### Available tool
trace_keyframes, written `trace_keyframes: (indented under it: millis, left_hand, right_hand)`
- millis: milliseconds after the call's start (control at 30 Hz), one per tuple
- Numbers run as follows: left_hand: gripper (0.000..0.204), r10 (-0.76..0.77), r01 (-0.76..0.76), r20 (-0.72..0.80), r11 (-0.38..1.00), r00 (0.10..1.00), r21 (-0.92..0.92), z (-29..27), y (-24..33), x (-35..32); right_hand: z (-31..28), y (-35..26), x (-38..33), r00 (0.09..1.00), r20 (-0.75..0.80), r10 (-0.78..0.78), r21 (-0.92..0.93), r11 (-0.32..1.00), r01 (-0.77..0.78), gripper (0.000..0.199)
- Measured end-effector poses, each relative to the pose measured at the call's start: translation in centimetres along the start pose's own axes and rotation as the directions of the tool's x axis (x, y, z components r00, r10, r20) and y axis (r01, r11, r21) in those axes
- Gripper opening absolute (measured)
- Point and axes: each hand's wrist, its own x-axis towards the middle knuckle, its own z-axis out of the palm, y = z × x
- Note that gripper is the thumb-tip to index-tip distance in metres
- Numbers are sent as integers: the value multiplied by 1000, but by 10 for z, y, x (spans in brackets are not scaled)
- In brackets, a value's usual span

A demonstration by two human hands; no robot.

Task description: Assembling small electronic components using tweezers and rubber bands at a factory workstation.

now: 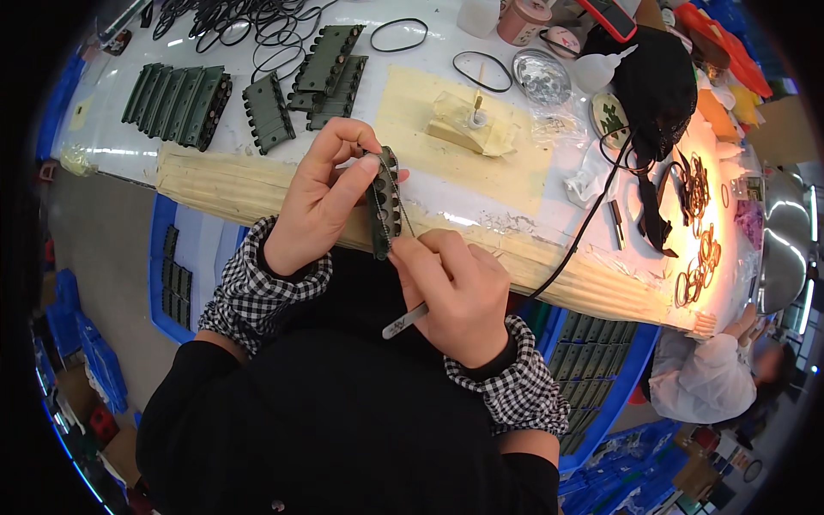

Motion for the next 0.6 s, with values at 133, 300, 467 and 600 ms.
trace_keyframes:
  millis: [133, 300, 467, 600]
  left_hand:
    - [12, -56, 54, -27, 997, 998, -61, -1, -4, 0]
    - [13, -34, 33, -28, 999, 999, -37, -2, -5, 1]
    - [14, -20, 18, -22, 997, 1000, -81, -3, -7, 1]
    - [14, -45, 44, -21, 997, 999, -69, -4, -5, 1]
  right_hand:
    - [3, -10, -2, 1000, -6, -2, -66, 998, 2, 27]
    - [9, -4, -3, 993, -102, 64, 87, 995, -55, 27]
    - [5, -3, 9, 976, 40, 216, 290, 932, -218, 16]
    - [-3, 2, 17, 958, 199, 208, 331, 906, -265, 15]
